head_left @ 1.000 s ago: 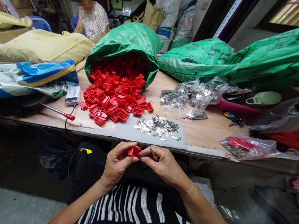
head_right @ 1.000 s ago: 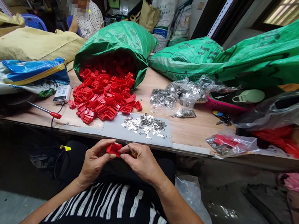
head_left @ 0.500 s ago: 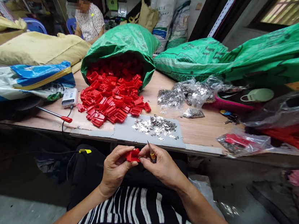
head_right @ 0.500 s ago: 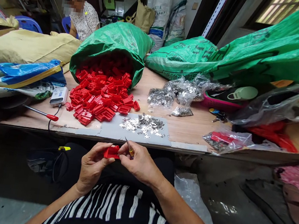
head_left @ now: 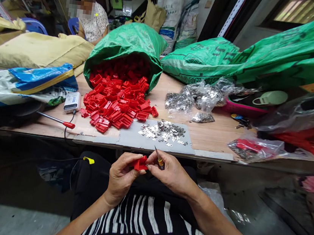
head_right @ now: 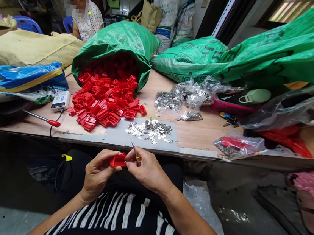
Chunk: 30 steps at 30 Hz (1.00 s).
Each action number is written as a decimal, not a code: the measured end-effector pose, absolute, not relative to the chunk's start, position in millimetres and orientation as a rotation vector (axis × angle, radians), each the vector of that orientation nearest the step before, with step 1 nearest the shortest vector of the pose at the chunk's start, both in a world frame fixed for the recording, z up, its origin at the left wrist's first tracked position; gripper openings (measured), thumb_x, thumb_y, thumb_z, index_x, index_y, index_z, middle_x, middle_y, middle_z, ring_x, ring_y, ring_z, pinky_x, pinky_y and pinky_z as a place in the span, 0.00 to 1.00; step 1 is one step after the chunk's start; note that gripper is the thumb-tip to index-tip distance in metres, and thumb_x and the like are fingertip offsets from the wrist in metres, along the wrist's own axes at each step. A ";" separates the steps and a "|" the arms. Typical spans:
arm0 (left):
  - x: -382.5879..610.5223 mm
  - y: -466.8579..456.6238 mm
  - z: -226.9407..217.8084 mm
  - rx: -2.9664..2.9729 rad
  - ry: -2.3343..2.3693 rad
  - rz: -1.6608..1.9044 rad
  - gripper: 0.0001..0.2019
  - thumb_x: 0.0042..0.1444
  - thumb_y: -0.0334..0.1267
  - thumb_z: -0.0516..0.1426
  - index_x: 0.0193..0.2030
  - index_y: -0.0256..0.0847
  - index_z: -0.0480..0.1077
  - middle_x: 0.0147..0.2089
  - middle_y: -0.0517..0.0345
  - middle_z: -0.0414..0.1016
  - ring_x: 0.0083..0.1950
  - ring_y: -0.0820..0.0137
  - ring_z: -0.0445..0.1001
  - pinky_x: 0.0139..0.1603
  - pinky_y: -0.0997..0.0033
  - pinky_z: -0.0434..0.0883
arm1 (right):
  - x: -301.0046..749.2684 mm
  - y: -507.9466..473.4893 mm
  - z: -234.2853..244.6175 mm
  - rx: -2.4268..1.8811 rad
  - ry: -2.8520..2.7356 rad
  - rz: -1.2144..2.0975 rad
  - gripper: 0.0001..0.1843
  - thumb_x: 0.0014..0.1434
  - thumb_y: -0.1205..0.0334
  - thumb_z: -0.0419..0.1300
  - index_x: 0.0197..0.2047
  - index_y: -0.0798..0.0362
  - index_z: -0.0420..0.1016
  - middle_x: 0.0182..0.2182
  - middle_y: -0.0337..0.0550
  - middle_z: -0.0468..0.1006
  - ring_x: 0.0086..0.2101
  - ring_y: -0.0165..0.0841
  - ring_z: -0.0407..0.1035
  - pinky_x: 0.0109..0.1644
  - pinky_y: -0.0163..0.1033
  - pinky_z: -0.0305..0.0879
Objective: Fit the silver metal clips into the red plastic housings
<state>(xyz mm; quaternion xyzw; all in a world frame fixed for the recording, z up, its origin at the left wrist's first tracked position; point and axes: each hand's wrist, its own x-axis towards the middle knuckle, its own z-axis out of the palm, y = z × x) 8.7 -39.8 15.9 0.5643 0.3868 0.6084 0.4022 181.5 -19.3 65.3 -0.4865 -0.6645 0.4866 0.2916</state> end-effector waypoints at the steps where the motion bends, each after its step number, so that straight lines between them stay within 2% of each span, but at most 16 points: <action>1: 9.3 -39.9 16.2 1.451 0.978 1.544 0.17 0.47 0.30 0.66 0.46 0.46 0.76 0.41 0.55 0.77 0.43 0.68 0.76 0.43 0.71 0.74 | 181.1 -19.1 65.2 -1.299 -1.759 1.296 0.02 0.54 0.67 0.57 0.33 0.54 0.70 0.26 0.35 0.70 0.25 0.26 0.60 0.29 0.32 0.56; 16: 13.4 -39.4 7.9 1.668 1.004 1.608 0.21 0.50 0.26 0.64 0.51 0.49 0.72 0.45 0.57 0.73 0.46 0.69 0.75 0.47 0.68 0.74 | 176.4 -14.0 62.7 -1.380 -1.608 1.309 0.04 0.51 0.65 0.57 0.30 0.53 0.63 0.24 0.32 0.65 0.25 0.26 0.59 0.29 0.33 0.54; 25: 14.5 -40.1 7.3 1.612 1.039 1.623 0.20 0.50 0.28 0.64 0.50 0.48 0.73 0.45 0.58 0.74 0.45 0.69 0.75 0.47 0.69 0.73 | 176.1 -15.7 53.7 -1.284 -1.599 1.362 0.04 0.54 0.64 0.57 0.34 0.53 0.66 0.28 0.34 0.67 0.26 0.26 0.58 0.30 0.33 0.57; 30: 15.0 -38.8 6.8 1.599 1.030 1.623 0.21 0.50 0.28 0.64 0.50 0.49 0.73 0.44 0.58 0.74 0.45 0.70 0.75 0.46 0.70 0.73 | 177.8 -16.2 51.1 -1.284 -1.629 1.361 0.02 0.54 0.65 0.57 0.33 0.53 0.68 0.26 0.34 0.68 0.26 0.26 0.58 0.30 0.33 0.56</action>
